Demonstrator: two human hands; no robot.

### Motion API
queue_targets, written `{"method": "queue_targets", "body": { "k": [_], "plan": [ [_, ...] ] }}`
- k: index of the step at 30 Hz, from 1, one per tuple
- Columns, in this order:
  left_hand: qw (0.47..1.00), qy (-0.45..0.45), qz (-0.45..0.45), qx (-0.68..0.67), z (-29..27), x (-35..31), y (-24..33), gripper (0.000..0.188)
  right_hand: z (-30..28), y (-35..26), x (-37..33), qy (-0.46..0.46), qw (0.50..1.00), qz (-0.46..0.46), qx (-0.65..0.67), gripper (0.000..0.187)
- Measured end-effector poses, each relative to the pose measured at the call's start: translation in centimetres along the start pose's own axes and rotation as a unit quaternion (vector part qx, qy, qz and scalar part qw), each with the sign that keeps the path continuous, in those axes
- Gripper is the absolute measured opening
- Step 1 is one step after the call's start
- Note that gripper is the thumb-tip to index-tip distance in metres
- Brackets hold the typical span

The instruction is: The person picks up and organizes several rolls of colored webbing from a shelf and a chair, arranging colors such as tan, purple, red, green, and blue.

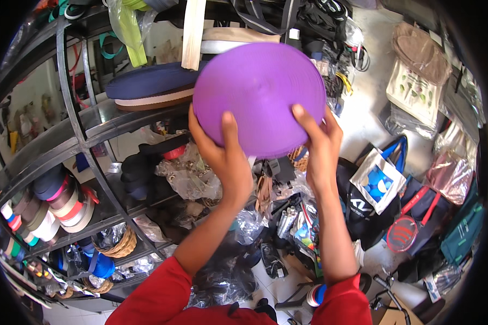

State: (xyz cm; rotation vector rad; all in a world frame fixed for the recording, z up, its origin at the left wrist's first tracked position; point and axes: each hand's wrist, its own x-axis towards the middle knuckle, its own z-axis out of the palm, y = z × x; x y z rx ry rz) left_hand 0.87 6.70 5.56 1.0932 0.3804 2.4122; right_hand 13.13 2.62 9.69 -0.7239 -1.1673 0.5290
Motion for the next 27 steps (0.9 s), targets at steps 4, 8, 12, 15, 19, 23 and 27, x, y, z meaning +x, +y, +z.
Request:
{"method": "queue_targets", "body": {
  "k": [4, 8, 12, 15, 19, 23, 27],
  "plan": [
    [0.994, 0.027, 0.079, 0.066, 3.0, 6.4, 0.0, 0.057, 2.6, -0.7, 7.1, -0.087, 0.995, 0.009, 0.048, 0.055],
    [0.980, 0.028, 0.152, 0.123, 5.1, 10.6, 0.3, 0.068, 3.9, -1.1, 12.6, -0.190, 0.978, 0.041, 0.072, 0.052],
    [0.954, 0.097, 0.190, 0.208, 4.8, 16.2, -0.4, 0.050, 6.1, -0.9, 16.5, -0.258, 0.951, 0.082, 0.147, 0.056],
    [0.966, 0.130, 0.157, 0.159, 5.3, 16.7, 0.3, 0.040, 7.8, -0.5, 18.2, -0.274, 0.942, 0.108, 0.162, 0.053],
    [0.978, 0.109, 0.141, 0.111, 3.3, 19.5, 0.0, 0.032, 12.0, 1.3, 18.7, -0.212, 0.944, 0.114, 0.226, 0.056],
    [0.982, 0.135, 0.092, 0.091, 2.5, 20.0, 0.5, 0.031, 14.0, 2.9, 17.4, -0.187, 0.940, 0.086, 0.273, 0.066],
    [0.977, 0.161, 0.107, 0.088, 3.3, 19.8, 0.3, 0.031, 14.5, 3.4, 16.7, -0.197, 0.929, 0.071, 0.305, 0.081]
  ]
}}
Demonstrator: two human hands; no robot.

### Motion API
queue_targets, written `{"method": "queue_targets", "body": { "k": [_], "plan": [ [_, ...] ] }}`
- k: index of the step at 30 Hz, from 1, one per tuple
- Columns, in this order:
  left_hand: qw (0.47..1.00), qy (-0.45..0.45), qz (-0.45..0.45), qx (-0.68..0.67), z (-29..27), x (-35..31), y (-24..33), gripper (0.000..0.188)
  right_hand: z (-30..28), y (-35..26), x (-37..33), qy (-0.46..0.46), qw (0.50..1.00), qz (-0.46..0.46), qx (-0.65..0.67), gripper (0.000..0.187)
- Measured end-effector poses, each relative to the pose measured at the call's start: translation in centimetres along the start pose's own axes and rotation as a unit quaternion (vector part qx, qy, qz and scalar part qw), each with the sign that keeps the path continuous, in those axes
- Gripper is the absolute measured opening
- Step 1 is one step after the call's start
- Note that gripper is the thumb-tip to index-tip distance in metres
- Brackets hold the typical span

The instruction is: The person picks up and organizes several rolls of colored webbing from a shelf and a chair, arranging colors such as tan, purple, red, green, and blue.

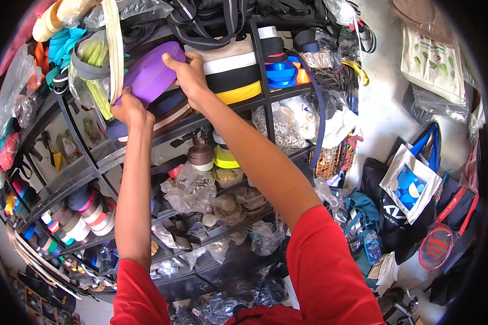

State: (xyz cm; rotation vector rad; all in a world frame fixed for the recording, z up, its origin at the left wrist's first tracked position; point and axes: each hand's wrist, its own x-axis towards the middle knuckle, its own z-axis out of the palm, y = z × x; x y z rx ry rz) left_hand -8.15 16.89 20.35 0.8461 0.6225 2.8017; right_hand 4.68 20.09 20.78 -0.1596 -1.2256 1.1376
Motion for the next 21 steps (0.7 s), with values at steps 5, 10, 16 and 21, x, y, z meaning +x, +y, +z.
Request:
{"method": "queue_targets", "body": {
  "k": [5, 10, 16, 21],
  "plan": [
    [0.998, 0.028, 0.030, 0.040, 1.0, 3.2, -1.7, 0.030, -0.5, 0.0, 0.9, -0.095, 0.994, -0.051, -0.021, 0.097],
    [1.000, 0.016, -0.006, 0.001, 3.1, 4.7, -3.0, 0.026, -1.1, 1.1, 3.3, -0.046, 0.971, -0.147, -0.185, 0.097],
    [0.997, 0.066, -0.048, 0.015, 7.5, 4.4, -4.2, 0.031, -2.9, -1.3, 4.6, 0.035, 0.944, -0.170, -0.280, 0.093],
    [0.996, 0.022, -0.087, 0.011, 10.6, 4.5, -5.9, 0.037, -5.6, -4.0, 4.8, 0.063, 0.831, -0.179, -0.523, 0.085]
  ]
}}
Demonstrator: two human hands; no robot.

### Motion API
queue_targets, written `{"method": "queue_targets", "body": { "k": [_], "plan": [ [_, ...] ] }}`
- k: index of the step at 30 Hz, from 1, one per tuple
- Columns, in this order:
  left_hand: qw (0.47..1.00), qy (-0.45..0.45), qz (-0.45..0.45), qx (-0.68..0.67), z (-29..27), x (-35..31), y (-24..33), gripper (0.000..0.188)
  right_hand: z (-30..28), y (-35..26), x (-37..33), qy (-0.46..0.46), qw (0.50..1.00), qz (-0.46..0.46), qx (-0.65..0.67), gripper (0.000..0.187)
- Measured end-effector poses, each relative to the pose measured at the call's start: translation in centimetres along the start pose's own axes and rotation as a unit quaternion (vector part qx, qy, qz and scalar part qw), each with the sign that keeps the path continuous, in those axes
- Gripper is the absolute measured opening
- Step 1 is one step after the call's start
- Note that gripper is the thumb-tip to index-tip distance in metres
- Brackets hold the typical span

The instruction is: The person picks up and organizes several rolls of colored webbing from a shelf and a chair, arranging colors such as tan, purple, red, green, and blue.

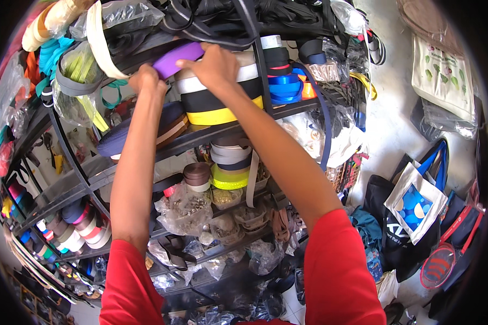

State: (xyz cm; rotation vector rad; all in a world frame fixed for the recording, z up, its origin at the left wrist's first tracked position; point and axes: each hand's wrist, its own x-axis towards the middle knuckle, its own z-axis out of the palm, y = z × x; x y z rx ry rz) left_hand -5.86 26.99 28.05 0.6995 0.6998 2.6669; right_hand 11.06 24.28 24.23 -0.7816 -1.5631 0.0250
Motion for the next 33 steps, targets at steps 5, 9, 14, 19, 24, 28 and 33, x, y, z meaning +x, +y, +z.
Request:
{"method": "queue_targets", "body": {
  "k": [5, 9, 14, 19, 24, 28, 33],
  "plan": [
    [0.996, -0.035, 0.007, 0.078, 4.6, 2.9, -2.1, 0.043, -1.6, 3.4, 1.5, 0.080, 0.979, -0.111, -0.149, 0.065],
    [0.965, -0.161, -0.056, 0.200, 4.0, -1.6, -0.1, 0.036, -2.5, 6.2, 2.2, 0.035, 0.988, -0.078, -0.131, 0.063],
    [0.910, -0.253, -0.065, 0.321, 1.6, -1.0, 1.4, 0.057, -2.3, 6.6, 2.7, 0.023, 0.989, -0.062, -0.130, 0.069],
    [0.886, -0.324, -0.022, 0.330, 0.3, -3.1, 0.8, 0.086, -2.8, 8.1, 3.3, 0.040, 0.997, -0.022, -0.065, 0.056],
    [0.850, -0.419, 0.024, 0.319, 0.5, -1.1, -1.9, 0.103, -3.7, 7.4, 2.9, 0.053, 0.996, 0.006, -0.075, 0.049],
    [0.842, -0.417, 0.040, 0.341, 0.1, -1.9, -2.2, 0.090, -4.1, 7.3, 2.3, 0.097, 0.984, -0.052, -0.143, 0.044],
    [0.845, -0.375, 0.093, 0.370, 0.1, -3.4, -1.7, 0.087, -4.1, 7.6, 2.6, 0.096, 0.973, -0.143, -0.157, 0.039]
  ]
}}
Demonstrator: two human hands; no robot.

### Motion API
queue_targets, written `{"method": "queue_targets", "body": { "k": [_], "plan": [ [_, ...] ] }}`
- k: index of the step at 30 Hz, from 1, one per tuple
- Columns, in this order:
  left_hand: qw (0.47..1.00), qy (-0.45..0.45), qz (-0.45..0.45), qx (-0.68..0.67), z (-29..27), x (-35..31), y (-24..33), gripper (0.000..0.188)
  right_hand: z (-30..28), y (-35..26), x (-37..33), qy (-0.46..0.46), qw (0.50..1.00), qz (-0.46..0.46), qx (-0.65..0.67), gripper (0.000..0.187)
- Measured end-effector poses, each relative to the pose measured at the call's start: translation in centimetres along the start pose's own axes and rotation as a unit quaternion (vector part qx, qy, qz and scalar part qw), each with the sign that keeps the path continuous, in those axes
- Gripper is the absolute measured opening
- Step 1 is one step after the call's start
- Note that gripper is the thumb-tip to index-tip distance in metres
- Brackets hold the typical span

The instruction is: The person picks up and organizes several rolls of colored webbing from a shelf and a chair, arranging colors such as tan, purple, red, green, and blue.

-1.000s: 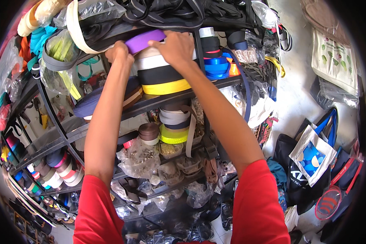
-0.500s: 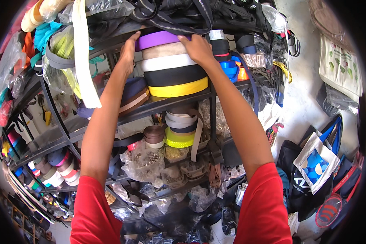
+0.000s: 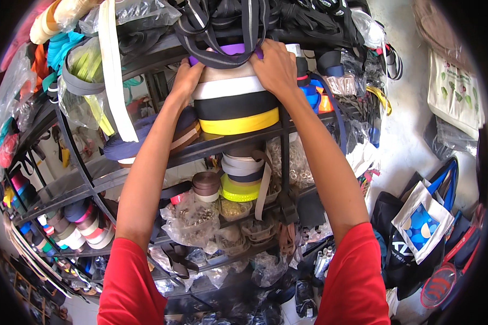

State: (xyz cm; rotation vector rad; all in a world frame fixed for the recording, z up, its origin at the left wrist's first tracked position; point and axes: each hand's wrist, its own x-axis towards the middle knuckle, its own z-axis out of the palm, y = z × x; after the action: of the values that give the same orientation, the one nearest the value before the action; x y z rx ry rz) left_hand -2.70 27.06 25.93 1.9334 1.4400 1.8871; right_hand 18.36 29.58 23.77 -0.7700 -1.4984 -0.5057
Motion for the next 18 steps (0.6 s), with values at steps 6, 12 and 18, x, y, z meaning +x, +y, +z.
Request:
{"method": "queue_targets", "body": {
  "k": [6, 12, 18],
  "plan": [
    [0.996, -0.023, 0.076, 0.037, -0.3, 3.2, -2.3, 0.066, 1.0, 2.3, 2.6, -0.082, 0.992, -0.084, 0.039, 0.037],
    [0.994, 0.000, 0.059, 0.092, 0.7, 3.9, -3.0, 0.060, 1.3, 1.7, 2.1, -0.094, 0.992, -0.049, 0.070, 0.037],
    [0.947, -0.025, 0.169, 0.274, 1.3, 2.3, -1.7, 0.064, 0.7, 1.1, 3.0, -0.141, 0.989, -0.029, -0.012, 0.043]
  ]
}}
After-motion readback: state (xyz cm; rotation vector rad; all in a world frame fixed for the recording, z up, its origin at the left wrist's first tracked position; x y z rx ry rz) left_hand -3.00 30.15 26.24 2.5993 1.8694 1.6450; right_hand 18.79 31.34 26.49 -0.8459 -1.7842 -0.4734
